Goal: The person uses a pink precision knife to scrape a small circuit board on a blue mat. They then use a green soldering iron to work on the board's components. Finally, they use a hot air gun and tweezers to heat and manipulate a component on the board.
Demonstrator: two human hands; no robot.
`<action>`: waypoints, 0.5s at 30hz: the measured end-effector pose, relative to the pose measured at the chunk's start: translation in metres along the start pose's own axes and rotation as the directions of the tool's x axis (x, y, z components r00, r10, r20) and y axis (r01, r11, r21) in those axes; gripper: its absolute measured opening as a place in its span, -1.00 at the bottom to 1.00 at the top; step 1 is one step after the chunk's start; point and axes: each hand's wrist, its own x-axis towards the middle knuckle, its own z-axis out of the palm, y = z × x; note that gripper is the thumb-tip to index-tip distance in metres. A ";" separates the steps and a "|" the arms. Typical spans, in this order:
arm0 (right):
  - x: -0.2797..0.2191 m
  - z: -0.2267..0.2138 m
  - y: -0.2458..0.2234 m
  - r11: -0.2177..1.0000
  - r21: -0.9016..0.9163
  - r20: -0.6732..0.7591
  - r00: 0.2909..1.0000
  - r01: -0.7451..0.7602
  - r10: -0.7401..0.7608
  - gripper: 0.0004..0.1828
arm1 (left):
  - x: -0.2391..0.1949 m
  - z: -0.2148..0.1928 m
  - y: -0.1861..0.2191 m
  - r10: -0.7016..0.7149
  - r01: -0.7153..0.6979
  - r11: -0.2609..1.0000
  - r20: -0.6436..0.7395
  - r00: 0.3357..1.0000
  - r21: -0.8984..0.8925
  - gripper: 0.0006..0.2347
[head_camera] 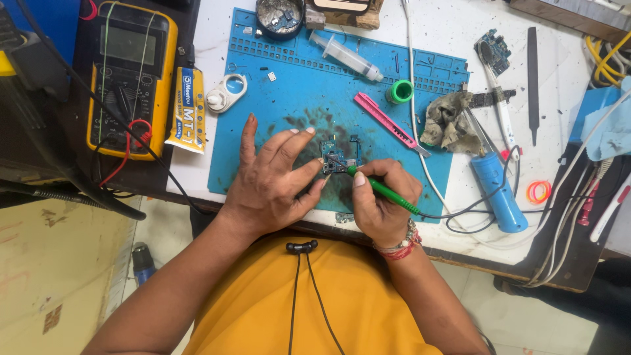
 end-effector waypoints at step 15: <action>-0.003 0.007 -0.001 0.994 0.094 -0.108 0.992 -0.057 0.067 -0.86 | 0.001 -0.003 0.002 0.006 -0.006 1.000 -0.008 1.000 0.015 -0.79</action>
